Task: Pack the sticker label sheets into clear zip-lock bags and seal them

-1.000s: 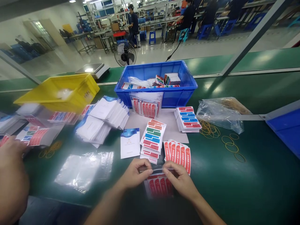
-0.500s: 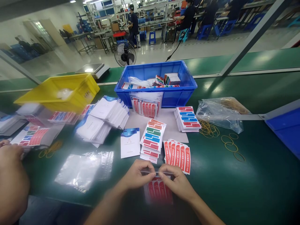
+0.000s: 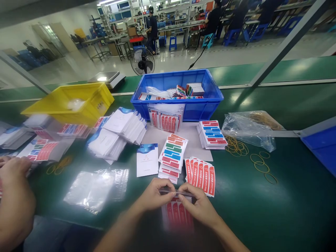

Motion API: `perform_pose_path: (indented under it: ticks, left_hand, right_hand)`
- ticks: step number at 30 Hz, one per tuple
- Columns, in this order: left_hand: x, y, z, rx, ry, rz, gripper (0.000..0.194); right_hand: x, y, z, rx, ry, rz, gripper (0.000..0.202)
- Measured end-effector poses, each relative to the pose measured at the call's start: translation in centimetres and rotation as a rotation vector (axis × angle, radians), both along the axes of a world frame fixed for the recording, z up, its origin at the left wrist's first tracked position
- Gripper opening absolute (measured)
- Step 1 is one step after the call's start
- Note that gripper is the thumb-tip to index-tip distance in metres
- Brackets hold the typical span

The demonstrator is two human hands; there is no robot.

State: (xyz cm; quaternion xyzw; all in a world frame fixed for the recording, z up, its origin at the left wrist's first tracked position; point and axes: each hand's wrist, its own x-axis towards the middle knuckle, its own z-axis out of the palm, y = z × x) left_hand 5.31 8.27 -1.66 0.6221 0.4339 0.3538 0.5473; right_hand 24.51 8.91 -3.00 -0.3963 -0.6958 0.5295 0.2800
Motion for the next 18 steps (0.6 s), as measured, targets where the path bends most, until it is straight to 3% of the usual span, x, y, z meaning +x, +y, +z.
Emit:
perform_pose_path:
  ticks: [18]
  left_hand:
    - [-0.48,0.23,-0.11,0.142,0.081,-0.036,0.017]
  right_hand:
    - [-0.01,0.32,0.06,0.031,-0.027,0.019,0.02]
